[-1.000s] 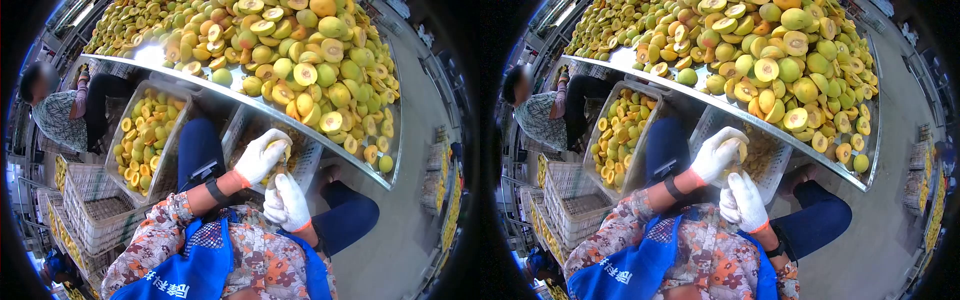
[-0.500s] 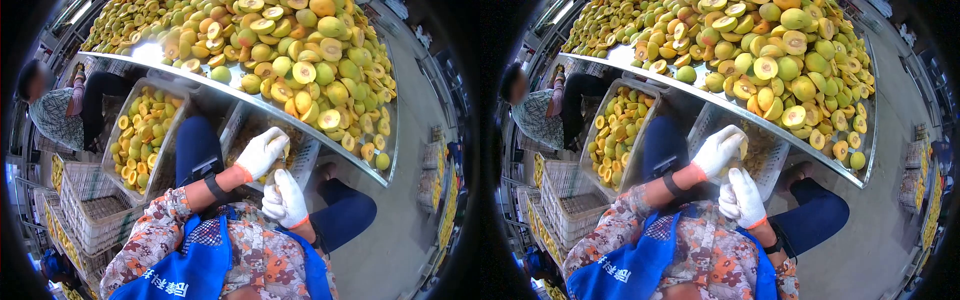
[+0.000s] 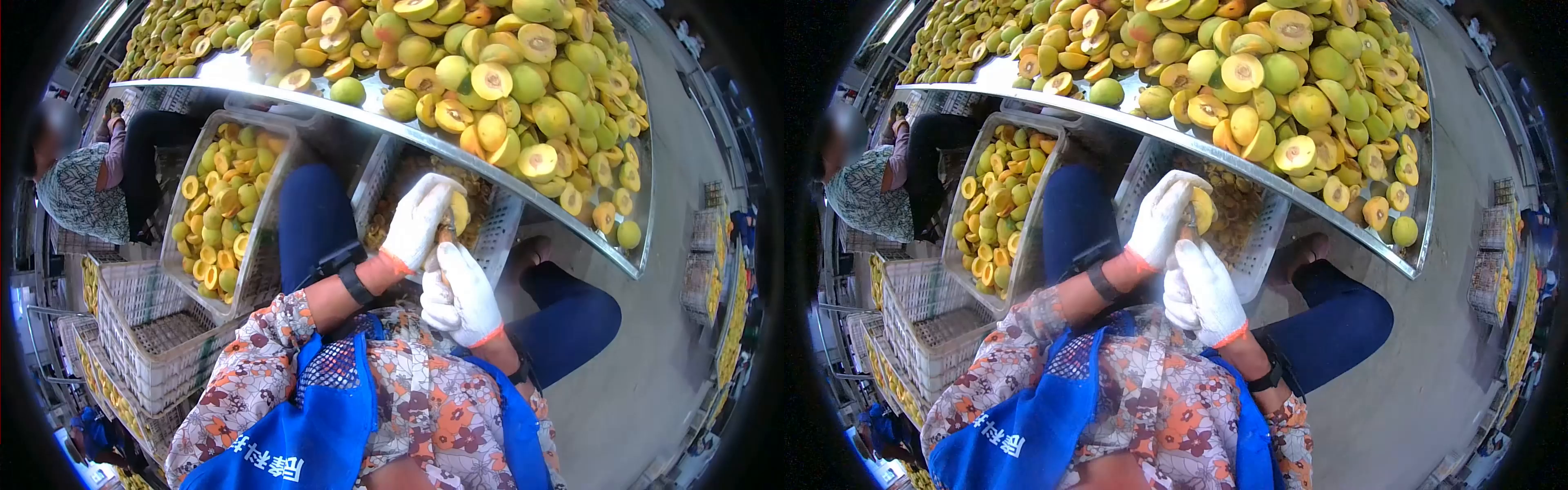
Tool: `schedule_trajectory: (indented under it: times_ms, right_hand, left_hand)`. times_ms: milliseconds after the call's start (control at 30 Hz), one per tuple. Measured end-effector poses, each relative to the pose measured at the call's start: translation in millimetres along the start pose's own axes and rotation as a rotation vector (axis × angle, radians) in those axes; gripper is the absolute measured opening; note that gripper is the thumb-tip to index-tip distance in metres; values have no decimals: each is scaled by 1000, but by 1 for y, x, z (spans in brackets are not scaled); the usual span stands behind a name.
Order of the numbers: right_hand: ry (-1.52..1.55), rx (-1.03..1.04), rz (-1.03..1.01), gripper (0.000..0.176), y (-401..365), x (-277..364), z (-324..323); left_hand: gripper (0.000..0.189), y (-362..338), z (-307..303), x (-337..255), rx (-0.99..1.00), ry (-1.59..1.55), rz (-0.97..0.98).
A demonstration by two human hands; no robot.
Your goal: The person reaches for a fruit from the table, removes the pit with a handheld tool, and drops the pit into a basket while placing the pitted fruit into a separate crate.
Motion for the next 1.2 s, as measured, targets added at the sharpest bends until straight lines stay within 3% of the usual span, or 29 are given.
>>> schedule_trajectory:
  times_ms: [133, 267, 333, 433, 500, 567, 667, 900, 967, 1033, 1100, 1167, 1200]
  right_hand:
    - [50, -10, -20, 21, 2, -3, -5]
    - [226, 114, 94, 28, 3, -7, -11]
    - [302, 184, 143, 30, 2, -9, -10]
    - [387, 201, 232, 32, -1, -14, -7]
    - [357, 241, 206, 33, 0, -12, -7]
    - [408, 295, 243, 34, 0, -14, -6]
    - [476, 381, 277, 34, -1, -14, -2]
    - [427, 519, 251, 35, -2, -15, 9]
    - [418, 525, 256, 35, -1, -14, 12]
    - [407, 539, 258, 35, 1, -10, 14]
    - [404, 554, 252, 34, 0, -4, 13]
    - [378, 554, 247, 32, -1, -2, 18]
    - [250, 537, 212, 34, -4, -3, 23]
  left_hand:
    - [27, 15, -3, -5, 213, 208, -58]
    - [26, 15, -10, -24, 284, 276, 5]
    - [35, 20, -7, -22, 539, 74, -109]
    - [39, 20, -9, -20, 573, 91, 53]
    - [40, 17, -11, -18, 554, 3, -24]
    - [37, 19, -9, -18, 686, -85, -120]
    - [36, 25, -9, -25, 795, -90, -116]
    - [35, 27, -12, -41, 815, -97, -54]
    - [46, 25, -14, -50, 820, -51, -50]
    - [45, 24, -11, -47, 822, -57, 53]
    - [45, 14, -10, -46, 532, -240, -1]
    - [47, 8, -9, -45, 263, -321, 85]
    - [48, 11, -15, -43, 133, -467, -7]
Point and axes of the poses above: each hand's wrist, its own y-axis towards the middle knuckle, its own z-axis out of the palm, x = y × z, the point moved 4 cm from there along y, towards the middle knuckle, and after that the axes turned 1 degree about x, right-handed, at the moved point
